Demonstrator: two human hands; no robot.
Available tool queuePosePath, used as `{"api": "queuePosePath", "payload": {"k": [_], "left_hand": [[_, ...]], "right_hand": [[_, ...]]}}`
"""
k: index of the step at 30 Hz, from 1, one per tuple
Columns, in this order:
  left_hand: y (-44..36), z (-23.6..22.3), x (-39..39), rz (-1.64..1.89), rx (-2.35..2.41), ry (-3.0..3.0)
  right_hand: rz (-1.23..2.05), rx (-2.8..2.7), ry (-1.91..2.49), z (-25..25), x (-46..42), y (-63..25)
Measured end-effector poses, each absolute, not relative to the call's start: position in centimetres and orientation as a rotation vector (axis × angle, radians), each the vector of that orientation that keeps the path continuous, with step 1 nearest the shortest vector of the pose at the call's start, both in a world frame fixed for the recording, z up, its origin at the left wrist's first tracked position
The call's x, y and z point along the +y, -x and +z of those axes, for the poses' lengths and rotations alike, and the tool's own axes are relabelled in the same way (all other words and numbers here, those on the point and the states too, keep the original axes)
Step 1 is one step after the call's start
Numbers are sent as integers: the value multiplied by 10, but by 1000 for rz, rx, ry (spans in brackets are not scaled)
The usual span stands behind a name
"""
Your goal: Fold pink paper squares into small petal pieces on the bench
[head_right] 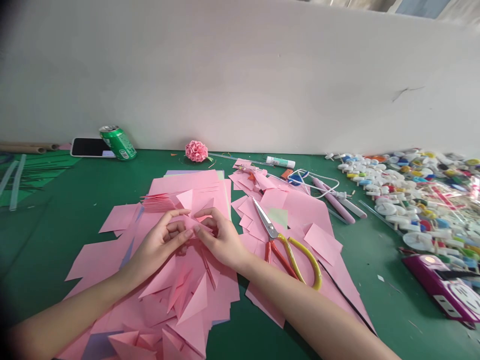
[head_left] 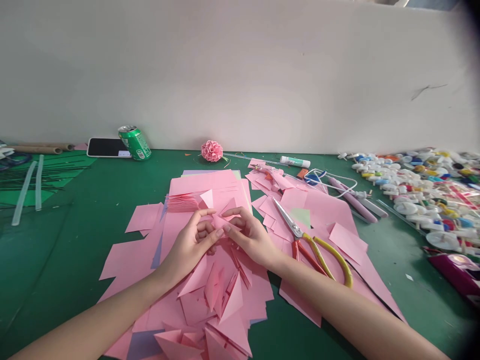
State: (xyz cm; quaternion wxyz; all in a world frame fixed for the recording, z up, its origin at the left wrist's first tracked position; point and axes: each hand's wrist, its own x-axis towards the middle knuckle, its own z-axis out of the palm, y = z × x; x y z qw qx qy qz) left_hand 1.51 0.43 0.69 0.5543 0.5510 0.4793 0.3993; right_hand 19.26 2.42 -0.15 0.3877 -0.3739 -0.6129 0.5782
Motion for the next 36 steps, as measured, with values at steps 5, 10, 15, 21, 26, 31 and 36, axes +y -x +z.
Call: {"api": "queuePosePath", "payload": {"k": [5, 10, 15, 21, 26, 31, 36], "left_hand": [[-13, 4, 6, 882, 1175, -1355], [-12, 5, 6, 880, 1182, -1445], [-12, 8, 6, 924, 1197, -1434], [-13, 7, 7, 907, 1204, -1414], [-12, 4, 5, 872, 1227, -1452], [-13, 5, 4, 864, 1226, -1465], [-14, 6, 5, 868, 1223, -1476]], "right_hand": [[1476, -1561, 931, -1, 24, -193], [1467, -1578, 936, -1, 25, -193], [1448, -1591, 988, -3, 25, -193], [1435, -1588, 985, -4, 26, -192], [1408, -1579, 1006, -1, 26, -192], [1425, -1580, 977, -3, 26, -193], [1446, -1571, 968, -6, 26, -193]]}}
